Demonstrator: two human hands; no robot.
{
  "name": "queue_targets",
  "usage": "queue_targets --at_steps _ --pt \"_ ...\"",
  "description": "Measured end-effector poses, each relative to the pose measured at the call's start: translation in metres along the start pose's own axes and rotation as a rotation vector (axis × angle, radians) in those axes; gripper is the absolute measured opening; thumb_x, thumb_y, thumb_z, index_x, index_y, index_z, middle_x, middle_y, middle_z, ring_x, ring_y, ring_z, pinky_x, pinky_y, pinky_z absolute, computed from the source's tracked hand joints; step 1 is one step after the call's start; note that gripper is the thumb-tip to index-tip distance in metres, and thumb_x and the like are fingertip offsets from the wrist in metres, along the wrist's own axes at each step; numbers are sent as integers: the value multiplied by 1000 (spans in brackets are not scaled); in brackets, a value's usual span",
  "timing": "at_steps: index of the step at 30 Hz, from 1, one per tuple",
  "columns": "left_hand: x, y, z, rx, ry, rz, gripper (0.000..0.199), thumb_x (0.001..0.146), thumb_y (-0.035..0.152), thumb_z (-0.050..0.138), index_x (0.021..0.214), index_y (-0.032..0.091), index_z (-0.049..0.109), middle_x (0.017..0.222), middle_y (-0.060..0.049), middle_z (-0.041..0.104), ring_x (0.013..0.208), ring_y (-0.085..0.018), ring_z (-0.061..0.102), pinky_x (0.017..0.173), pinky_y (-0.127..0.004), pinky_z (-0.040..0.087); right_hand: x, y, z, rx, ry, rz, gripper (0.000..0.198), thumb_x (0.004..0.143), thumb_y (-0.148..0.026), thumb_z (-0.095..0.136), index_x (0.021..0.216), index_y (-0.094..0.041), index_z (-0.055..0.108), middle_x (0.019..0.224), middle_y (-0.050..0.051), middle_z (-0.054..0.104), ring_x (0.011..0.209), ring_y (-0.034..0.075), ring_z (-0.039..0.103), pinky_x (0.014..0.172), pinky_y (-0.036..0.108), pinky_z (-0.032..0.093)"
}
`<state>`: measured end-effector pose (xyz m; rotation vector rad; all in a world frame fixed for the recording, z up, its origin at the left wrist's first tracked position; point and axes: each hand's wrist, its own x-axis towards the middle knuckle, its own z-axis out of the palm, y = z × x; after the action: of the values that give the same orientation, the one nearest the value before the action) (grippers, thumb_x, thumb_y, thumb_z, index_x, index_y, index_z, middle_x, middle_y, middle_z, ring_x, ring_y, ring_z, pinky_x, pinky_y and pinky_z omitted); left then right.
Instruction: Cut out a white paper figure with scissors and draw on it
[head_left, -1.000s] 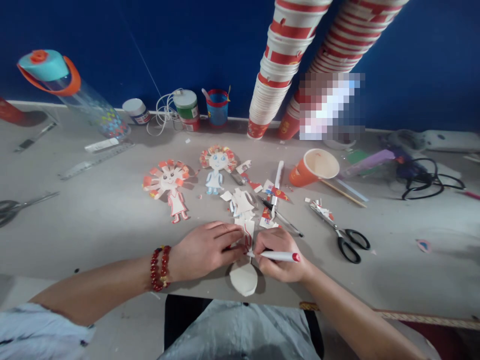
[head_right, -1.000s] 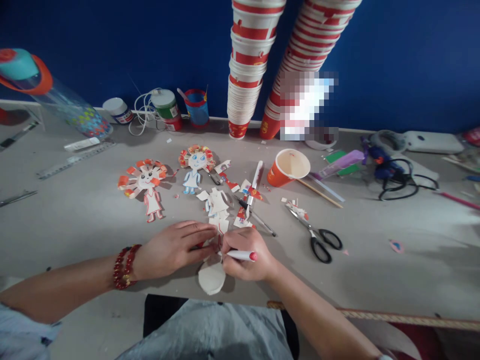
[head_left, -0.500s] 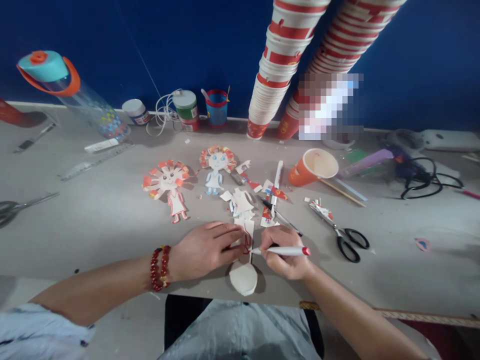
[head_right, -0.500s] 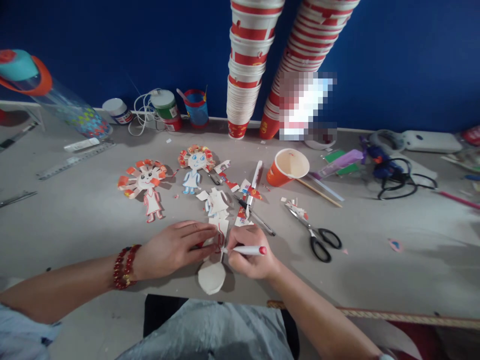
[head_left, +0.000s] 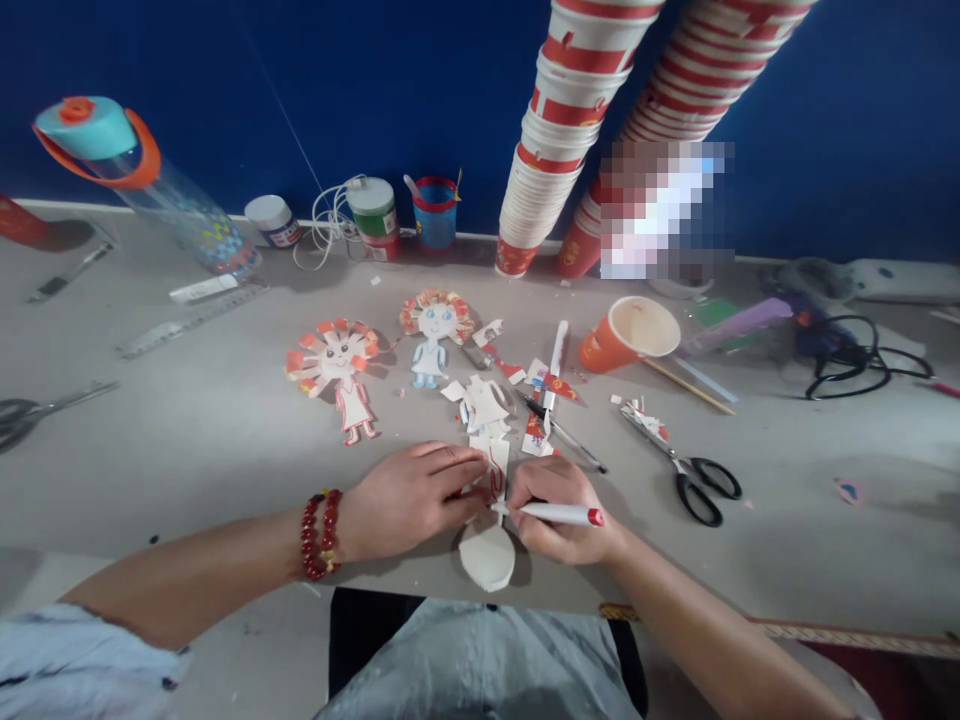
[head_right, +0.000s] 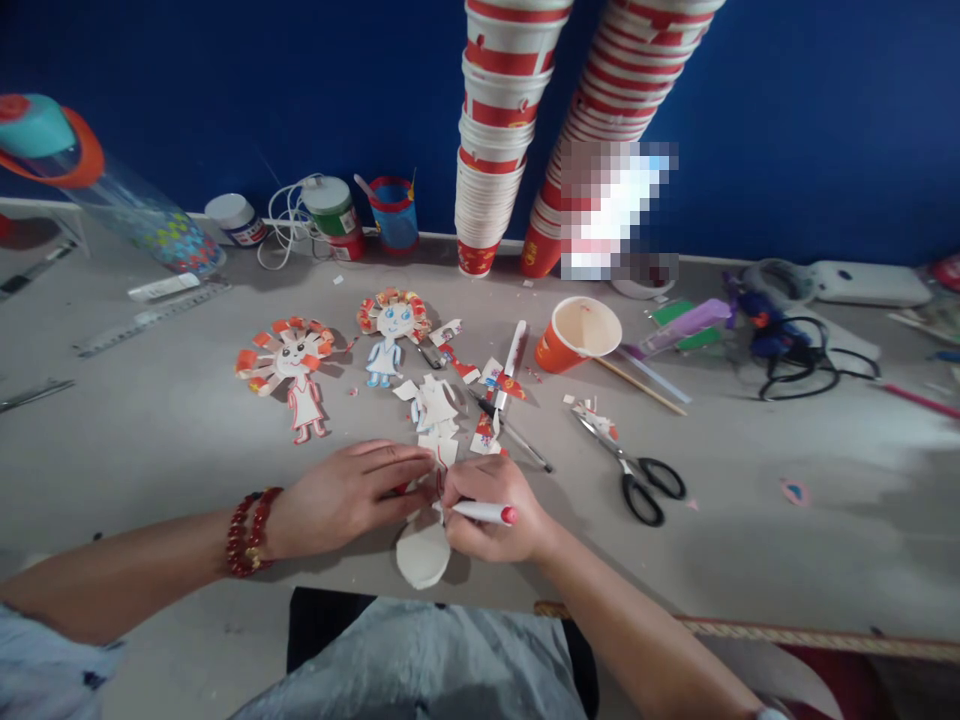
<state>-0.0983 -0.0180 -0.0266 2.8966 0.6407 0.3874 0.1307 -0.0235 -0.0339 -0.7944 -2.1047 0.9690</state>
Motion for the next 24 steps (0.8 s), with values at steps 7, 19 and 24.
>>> queue_targets --at_steps 7,19,24 --pt "0 1 1 -16 3 -3 20 95 24 49 109 21 65 125 -8 62 120 -23 52 95 -38 46 2 -1 1 -19 -17 -5 10 68 -13 48 66 -23 47 52 -3 54 46 13 48 49 23 38" --pt "1 1 0 -31 0 -17 21 96 25 49 108 20 65 124 -8 62 118 -23 53 95 -38 47 2 1 2 -20 -25 -65 10 68 -14 46 67 -23 45 52 -3 52 46 13 45 49 24 36" --pt "1 1 2 -47 19 -31 19 96 26 49 103 20 66 122 -8 62 117 -22 54 94 -38 49 3 0 1 -23 -41 -70 10 71 -15 46 66 -24 43 51 -3 51 46 13 44 49 25 35"
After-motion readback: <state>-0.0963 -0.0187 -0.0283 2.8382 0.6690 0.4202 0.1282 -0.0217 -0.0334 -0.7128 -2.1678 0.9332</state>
